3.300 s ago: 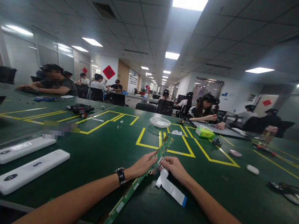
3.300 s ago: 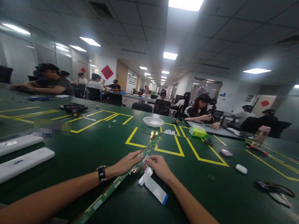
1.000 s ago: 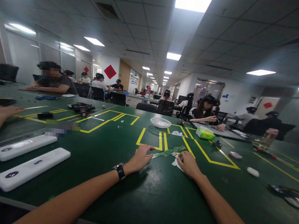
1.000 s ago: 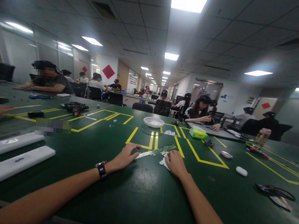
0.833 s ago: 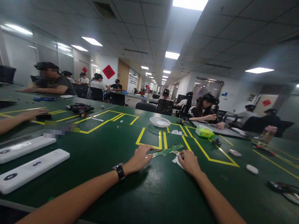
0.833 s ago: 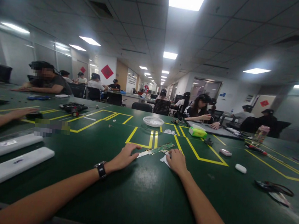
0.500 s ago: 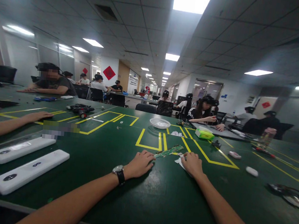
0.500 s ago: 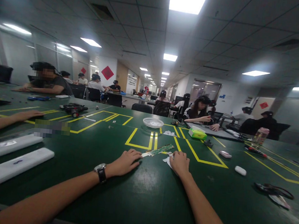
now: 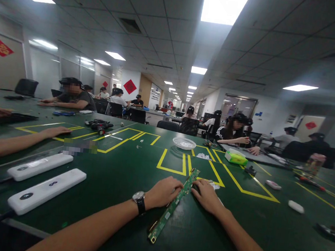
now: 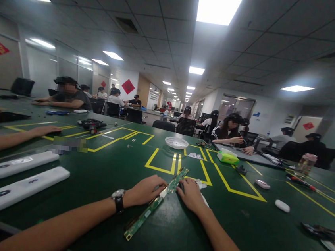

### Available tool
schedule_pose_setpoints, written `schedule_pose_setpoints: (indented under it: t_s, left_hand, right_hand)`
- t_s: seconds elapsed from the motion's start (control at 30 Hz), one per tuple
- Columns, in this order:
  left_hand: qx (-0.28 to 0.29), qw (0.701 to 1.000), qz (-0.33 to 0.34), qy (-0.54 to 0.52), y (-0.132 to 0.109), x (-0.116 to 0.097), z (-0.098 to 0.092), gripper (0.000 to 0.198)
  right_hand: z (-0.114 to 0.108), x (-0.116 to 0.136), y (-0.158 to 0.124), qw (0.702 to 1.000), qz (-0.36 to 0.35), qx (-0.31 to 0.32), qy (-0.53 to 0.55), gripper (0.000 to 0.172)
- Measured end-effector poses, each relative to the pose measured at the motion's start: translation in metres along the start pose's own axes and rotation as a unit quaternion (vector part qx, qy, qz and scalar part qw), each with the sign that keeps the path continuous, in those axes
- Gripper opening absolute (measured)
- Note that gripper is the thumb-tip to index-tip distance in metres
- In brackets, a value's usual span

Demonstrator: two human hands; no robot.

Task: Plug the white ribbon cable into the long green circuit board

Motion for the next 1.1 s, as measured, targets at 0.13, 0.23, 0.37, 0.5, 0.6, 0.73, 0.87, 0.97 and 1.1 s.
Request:
schedule_pose_setpoints:
  t_s: [0.13,0.23,0.37,0.5,0.6,0.73,0.87,0.97,1.1]
  left_hand:
    - [-0.027,0.997,-0.061,0.049,0.001,0.012,0.006,0.034]
    - [-0.006,0.996,-0.084,0.039,0.002,0.019,0.013,0.037]
    - [0.008,0.995,-0.1,0.012,0.004,0.021,0.021,0.037]
    - [0.0,0.993,-0.117,-0.033,0.006,0.021,0.024,0.038]
    - [-0.021,0.982,-0.138,-0.129,0.009,0.023,0.024,0.048]
    - [-0.038,0.946,-0.159,-0.281,0.014,0.022,0.026,0.057]
    - [-0.062,0.902,-0.166,-0.393,0.018,0.022,0.029,0.052]
    - [-0.081,0.867,-0.148,-0.468,0.019,0.025,0.03,0.051]
    - [-0.066,0.808,-0.181,-0.556,0.018,0.032,0.034,0.049]
  right_hand:
    - [0.002,0.021,-0.004,0.997,-0.058,0.021,0.038,0.034]
    - [-0.001,0.032,-0.007,0.995,-0.079,0.032,0.059,0.036]
    - [-0.003,0.043,-0.009,0.988,-0.114,0.051,0.089,0.037]
    - [-0.003,0.047,-0.01,0.984,-0.124,0.057,0.113,0.037]
    - [-0.002,0.046,-0.01,0.983,-0.123,0.061,0.119,0.038]
    - [0.0,0.045,-0.009,0.982,-0.128,0.06,0.124,0.039]
    - [0.0,0.044,-0.009,0.98,-0.135,0.055,0.134,0.039]
    - [0.0,0.043,-0.009,0.978,-0.143,0.055,0.141,0.04]
    - [0.001,0.042,-0.008,0.976,-0.151,0.053,0.147,0.041]
Point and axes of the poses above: each hand's wrist, its own y-axis towards the middle knuckle, its own z-axis out of the palm, x = y × z, the point moved 1 cm from there along y, towards the middle knuckle, and after that the axes turned 6 degrees about y, right-handed, at the moved point
